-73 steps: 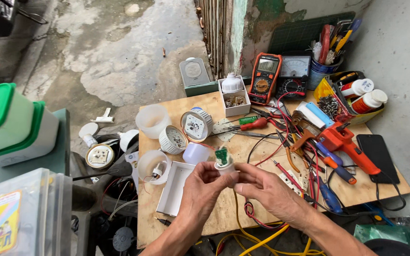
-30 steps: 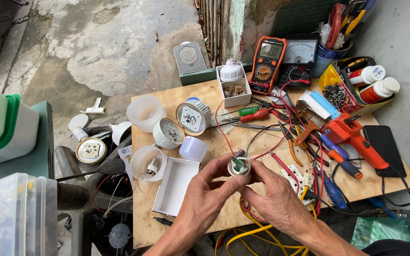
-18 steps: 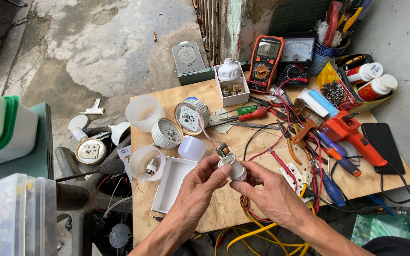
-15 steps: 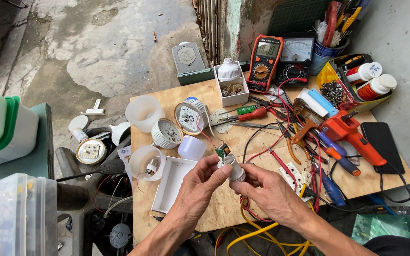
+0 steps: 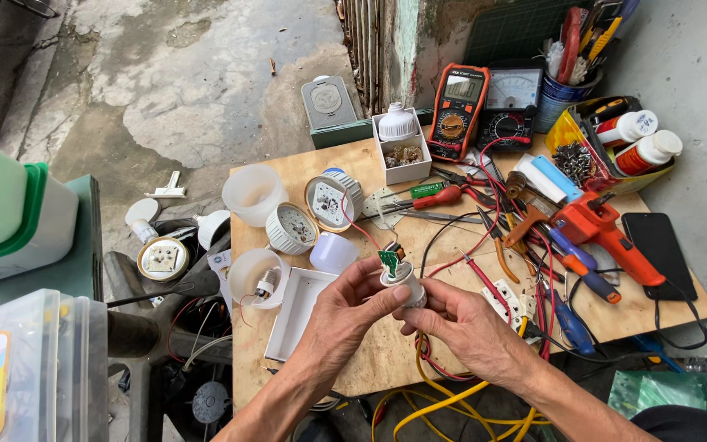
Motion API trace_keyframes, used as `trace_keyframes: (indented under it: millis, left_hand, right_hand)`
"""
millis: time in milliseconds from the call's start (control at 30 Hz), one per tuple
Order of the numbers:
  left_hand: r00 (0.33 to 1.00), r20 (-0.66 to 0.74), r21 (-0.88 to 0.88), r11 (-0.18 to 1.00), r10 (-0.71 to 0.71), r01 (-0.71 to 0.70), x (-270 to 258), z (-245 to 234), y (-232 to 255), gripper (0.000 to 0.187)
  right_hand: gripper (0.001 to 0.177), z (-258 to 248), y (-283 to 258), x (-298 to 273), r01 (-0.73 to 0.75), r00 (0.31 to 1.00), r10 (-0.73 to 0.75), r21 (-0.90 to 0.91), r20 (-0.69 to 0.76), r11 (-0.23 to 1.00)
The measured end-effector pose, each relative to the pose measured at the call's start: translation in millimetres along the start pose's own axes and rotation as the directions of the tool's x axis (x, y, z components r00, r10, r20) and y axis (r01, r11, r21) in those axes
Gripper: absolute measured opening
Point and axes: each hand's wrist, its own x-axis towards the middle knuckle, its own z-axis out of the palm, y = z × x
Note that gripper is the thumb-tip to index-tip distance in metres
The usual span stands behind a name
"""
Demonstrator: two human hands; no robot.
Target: The person tests a small electronic component using a multimeter and probes, then disassembles a light bulb to access its internal circuit board. They handle the bulb's internal parts and later pick up a heat gun from the workbench.
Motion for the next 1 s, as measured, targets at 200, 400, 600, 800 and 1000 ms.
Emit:
trace_keyframes:
  millis: [200, 400, 600, 800, 1000]
  left_hand:
    - [0.992, -0.12, -0.034, 0.999, -0.036, 0.032, -2, 5, 4, 0.038]
    - [0.992, -0.117, -0.041, 0.998, -0.042, 0.037, -5, 8, 10, 0.039]
    - [0.972, -0.22, -0.041, 0.996, -0.08, 0.073, -9, 19, 19, 0.048]
    - [0.969, -0.242, -0.014, 0.999, -0.041, 0.038, -6, 12, 4, 0.027]
    - [0.995, -0.097, -0.04, 0.999, 0.011, -0.015, 3, 0, 4, 0.051]
  right_hand:
    - [0.039, 6, 2, 2, -0.021, 0.991, 0.009, -0.097, -0.13, 0.995]
    - [0.04, 8, 5, 2, 0.014, 0.982, -0.055, -0.222, -0.18, 0.975]
    - [0.039, 11, 3, -1, -0.004, 0.949, -0.11, -0.356, -0.297, 0.935]
    - [0.041, 10, 11, 1, 0.004, 0.927, -0.162, -0.421, -0.339, 0.907]
    - [0.043, 5, 3, -1, 0.04, 0.978, -0.099, -0.298, -0.183, 0.954]
